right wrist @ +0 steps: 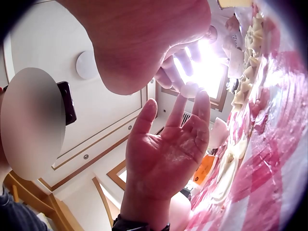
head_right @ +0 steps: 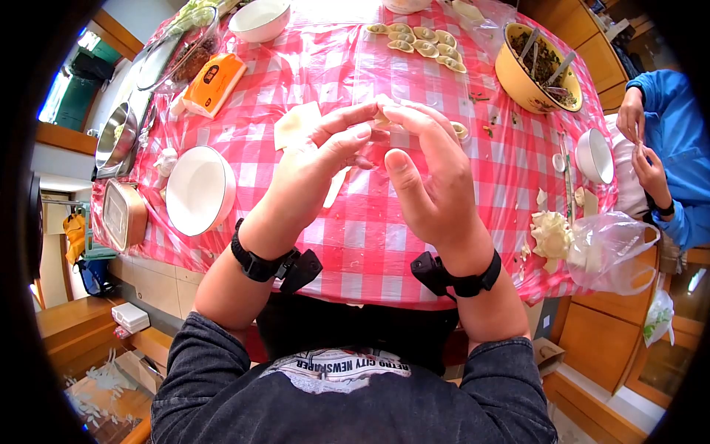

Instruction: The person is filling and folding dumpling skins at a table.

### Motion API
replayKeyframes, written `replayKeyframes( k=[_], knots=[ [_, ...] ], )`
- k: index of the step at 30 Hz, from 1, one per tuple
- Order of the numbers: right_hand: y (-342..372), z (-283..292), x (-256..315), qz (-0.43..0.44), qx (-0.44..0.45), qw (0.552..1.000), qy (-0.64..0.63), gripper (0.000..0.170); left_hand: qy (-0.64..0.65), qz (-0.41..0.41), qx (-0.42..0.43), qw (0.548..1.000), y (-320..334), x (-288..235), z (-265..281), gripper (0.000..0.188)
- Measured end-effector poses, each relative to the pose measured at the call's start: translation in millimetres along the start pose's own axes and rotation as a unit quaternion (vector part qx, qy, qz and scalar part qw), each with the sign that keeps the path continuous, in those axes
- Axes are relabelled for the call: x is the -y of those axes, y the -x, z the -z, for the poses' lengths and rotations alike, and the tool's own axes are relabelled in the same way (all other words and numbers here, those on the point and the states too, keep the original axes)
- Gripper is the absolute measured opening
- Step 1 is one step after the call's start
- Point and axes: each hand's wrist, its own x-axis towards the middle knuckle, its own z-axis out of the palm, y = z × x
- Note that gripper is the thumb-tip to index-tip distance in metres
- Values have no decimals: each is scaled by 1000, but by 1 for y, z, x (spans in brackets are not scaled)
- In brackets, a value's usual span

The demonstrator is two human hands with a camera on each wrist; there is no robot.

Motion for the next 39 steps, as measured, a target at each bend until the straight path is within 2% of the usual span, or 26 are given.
replayKeyframes(
  k=[8,13,39],
  knots=[
    [1,-1,1,-5,-26,998,-51,45,20,13,-4,1000,0,-6,-1,45],
    [0,1,1,3,-15,1000,1,46,16,11,-6,1000,0,-5,0,44],
    [-1,1,3,4,9,1000,14,44,-6,13,-5,1000,0,-3,-1,45]
  ],
)
